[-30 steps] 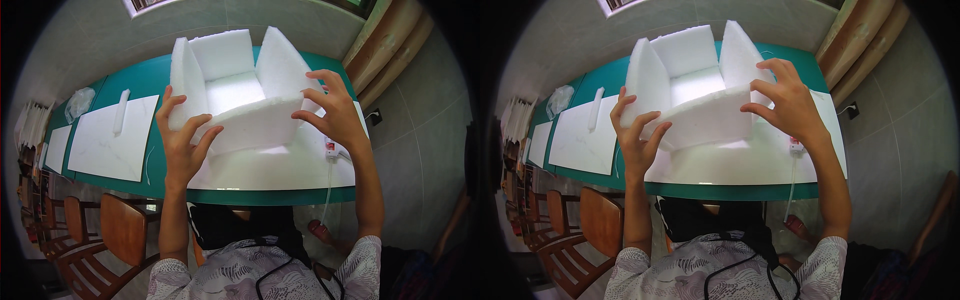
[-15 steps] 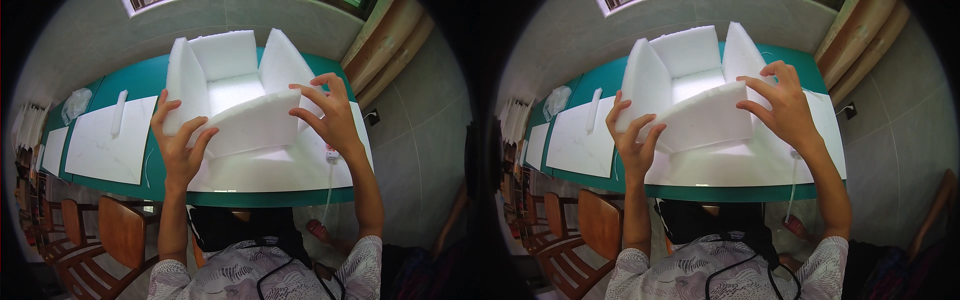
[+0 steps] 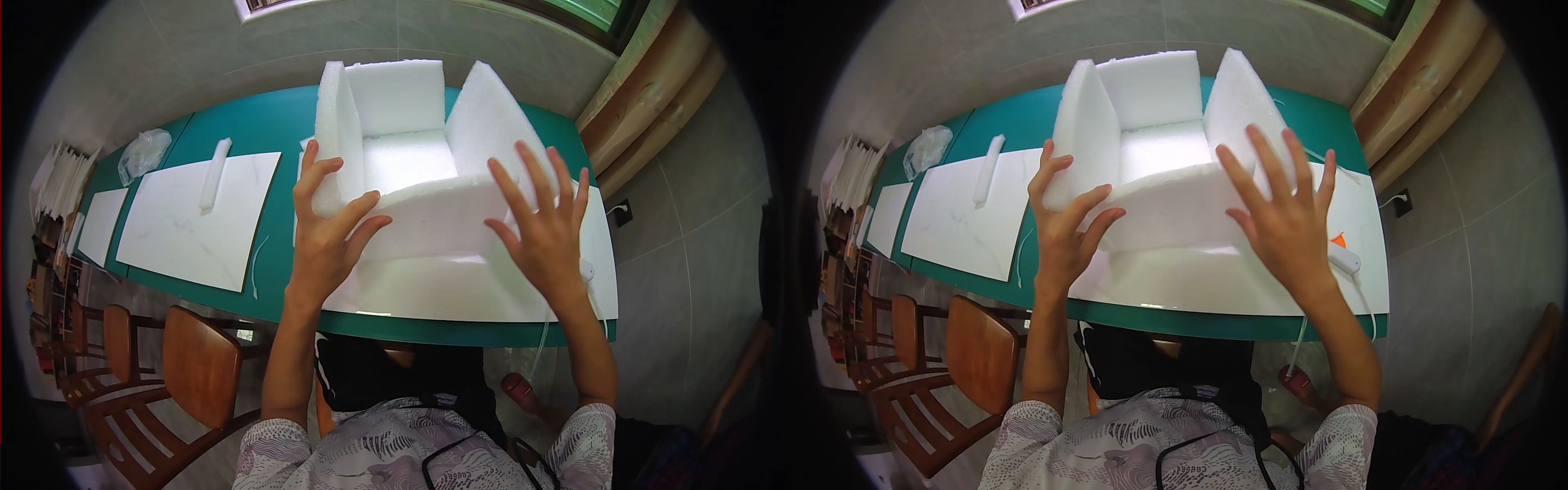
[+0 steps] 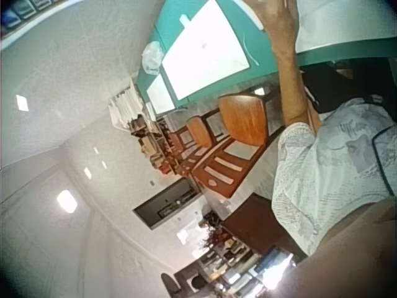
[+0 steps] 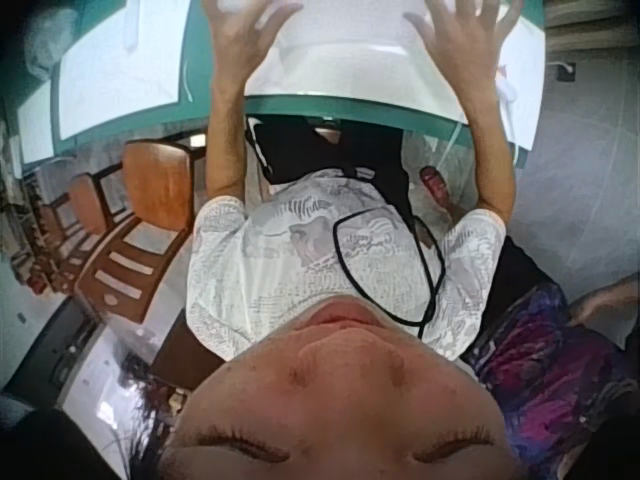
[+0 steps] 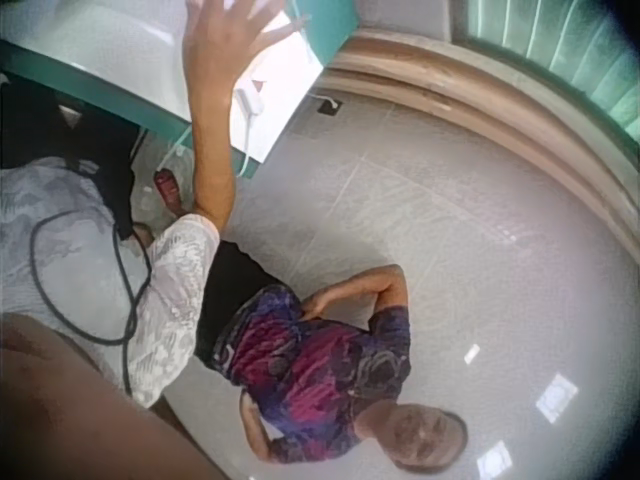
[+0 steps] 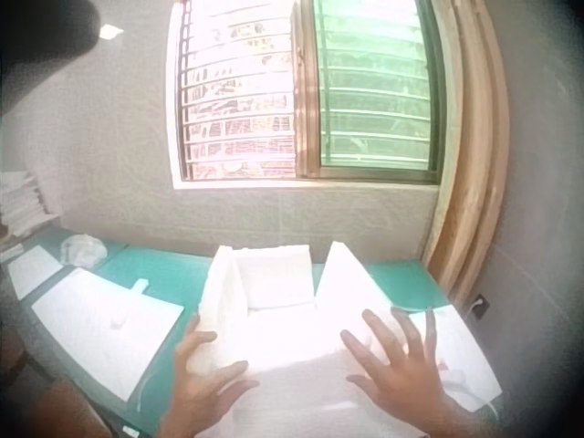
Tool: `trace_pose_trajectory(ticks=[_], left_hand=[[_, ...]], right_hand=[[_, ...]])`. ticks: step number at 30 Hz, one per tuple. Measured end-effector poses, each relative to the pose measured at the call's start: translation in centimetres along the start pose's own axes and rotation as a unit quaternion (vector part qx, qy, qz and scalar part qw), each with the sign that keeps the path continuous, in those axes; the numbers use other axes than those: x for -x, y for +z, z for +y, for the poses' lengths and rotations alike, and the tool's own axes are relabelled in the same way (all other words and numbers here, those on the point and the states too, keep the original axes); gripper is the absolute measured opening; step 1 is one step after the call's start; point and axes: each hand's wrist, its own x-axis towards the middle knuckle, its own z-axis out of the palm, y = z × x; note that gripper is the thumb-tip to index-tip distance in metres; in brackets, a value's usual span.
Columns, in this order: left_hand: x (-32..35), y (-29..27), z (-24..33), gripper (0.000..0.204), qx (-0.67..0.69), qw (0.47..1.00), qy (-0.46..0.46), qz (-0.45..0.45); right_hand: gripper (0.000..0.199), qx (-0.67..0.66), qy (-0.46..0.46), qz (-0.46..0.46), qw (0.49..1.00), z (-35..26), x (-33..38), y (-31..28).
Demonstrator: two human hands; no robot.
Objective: The person disassembles a foam structure by hand, arranges the foam pieces across the table, and glues the pieces together using a hot glue gun.
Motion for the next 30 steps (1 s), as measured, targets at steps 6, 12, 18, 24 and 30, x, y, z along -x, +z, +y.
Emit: trace_pose_trajectory(ticks=[6, 12, 18, 24, 30], left_hand=[[-0.2, 0.3, 0.4, 0.030, 0.002, 1.000, 0.006, -0.018], [-0.4, 0.4, 0.5, 0.033, 0.000, 0.999, 0.012, -0.036], [0.3, 0.3, 0.5, 0.054, 0.011, 0.999, -0.006, -0.032], [2.5, 1.0, -1.1, 0.120, 0.144, 0.988, -0.034, 0.042], [6.1, 1.3, -1.4, 0.115, 0.300, 0.939, -0.160, 0.056]], right_hand=[[0.090, -0.018, -0.005, -0.009, 1.000, -0.5, 1.5, 2.3], [0.090, -0.016, 0.014, 0.003, 1.000, -0.8, 2.5, 3.6], [0.094, -0.029, 0.016, -0.011, 0.999, -0.4, 2.2, 2.9], [0.113, -0.114, 0.001, 0.038, 0.993, 0.1, 3.2, 2.3], [0.109, -0.253, 0.095, 0.094, 0.958, -0.3, 5.6, 1.7]])
